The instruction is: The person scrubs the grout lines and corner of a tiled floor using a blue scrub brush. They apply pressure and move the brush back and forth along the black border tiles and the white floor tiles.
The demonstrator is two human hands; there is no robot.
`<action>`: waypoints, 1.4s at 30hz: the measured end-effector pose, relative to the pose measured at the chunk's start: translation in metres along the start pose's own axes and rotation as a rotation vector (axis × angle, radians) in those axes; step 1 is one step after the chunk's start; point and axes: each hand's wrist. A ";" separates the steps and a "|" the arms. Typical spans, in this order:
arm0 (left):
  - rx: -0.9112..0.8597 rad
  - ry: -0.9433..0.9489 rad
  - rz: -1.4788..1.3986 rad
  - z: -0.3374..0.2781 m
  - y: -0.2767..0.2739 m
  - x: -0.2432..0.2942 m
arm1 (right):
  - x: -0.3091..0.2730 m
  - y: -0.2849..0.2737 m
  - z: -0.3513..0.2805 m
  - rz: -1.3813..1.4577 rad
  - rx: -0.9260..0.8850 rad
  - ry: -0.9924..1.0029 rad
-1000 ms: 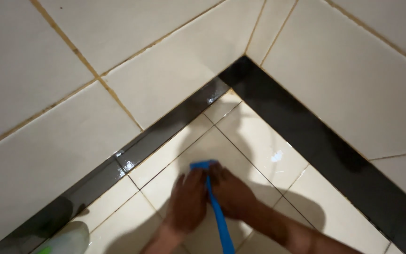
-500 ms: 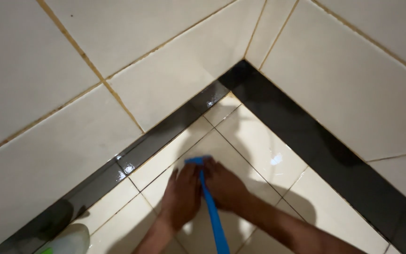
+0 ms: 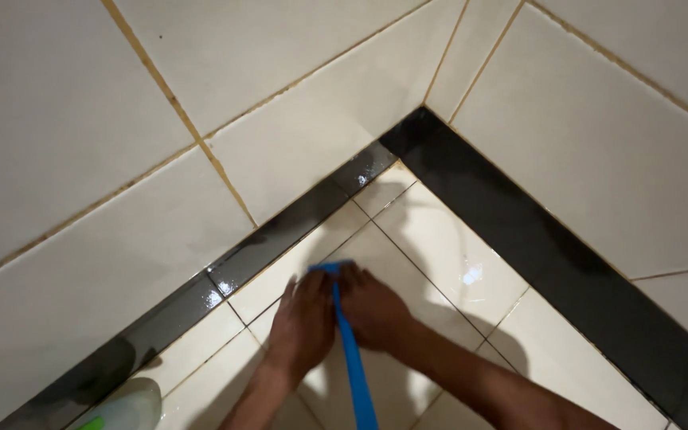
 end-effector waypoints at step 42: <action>0.133 -0.150 0.225 -0.078 -0.027 -0.062 | -0.084 0.062 0.047 0.084 0.239 -0.202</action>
Point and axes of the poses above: each hand's wrist, its own z-axis towards the middle knuckle, its own y-axis out of the palm, x = y × z, and after that the axes turned 8 degrees about x, right-handed
